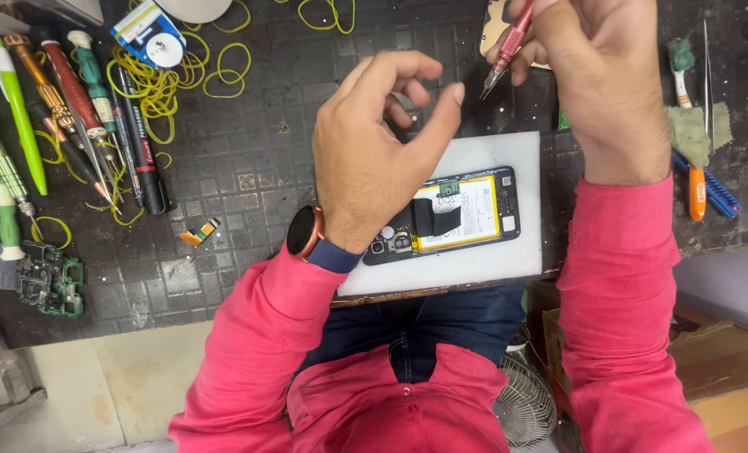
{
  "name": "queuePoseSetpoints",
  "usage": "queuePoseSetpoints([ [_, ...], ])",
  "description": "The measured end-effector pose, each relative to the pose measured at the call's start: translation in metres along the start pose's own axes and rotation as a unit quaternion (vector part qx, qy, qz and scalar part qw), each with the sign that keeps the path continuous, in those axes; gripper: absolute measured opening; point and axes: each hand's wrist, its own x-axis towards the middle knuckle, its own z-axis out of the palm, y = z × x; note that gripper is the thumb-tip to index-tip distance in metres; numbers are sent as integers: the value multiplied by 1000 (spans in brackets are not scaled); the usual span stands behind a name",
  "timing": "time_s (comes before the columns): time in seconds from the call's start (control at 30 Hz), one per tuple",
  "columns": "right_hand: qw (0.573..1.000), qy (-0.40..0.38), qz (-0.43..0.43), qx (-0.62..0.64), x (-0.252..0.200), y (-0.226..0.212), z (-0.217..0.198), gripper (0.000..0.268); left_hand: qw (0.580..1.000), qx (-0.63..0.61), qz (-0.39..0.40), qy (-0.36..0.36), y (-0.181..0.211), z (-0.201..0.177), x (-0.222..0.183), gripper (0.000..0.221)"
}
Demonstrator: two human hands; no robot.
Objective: The person uses a red precision screwdriver to remove screws from a disassembled smartphone. They then separate the screen assembly from the phone body and remove the motherboard, placing it on the workbench.
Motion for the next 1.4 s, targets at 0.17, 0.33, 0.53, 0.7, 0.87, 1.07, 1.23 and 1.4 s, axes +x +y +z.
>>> queuePoseSetpoints([
  [0.17,998,21,26,56,-5,0,-4,14,998,20,23,-54,-4,0,-2,29],
  [0.33,999,-5,11,53,-7,-3,-3,13,997,11,13,-80,-5,5,-6,24],
  [0.53,999,-29,3,42,-8,-4,-1,11,995,-53,-7,-78,-10,9,-6,12],
  [0.7,999,-25,-5,35,-10,0,-2,11,993,-84,-45,-69,-12,10,-6,10],
  [0.87,1000,-11,-3,23,-9,1,-2,12,989,-114,-63,-69,-15,11,-4,10],
  [1.07,999,3,11,35,-10,-1,-1,15,991,-115,-38,-62,-16,8,-2,8],
  [1.23,999,-13,8,38,-10,-2,-2,15,991,-114,26,-66,-17,7,-2,34],
  [1.4,999,-3,19,37,-15,7,-10,16,984,-134,-46,-104,-20,12,-5,12],
])
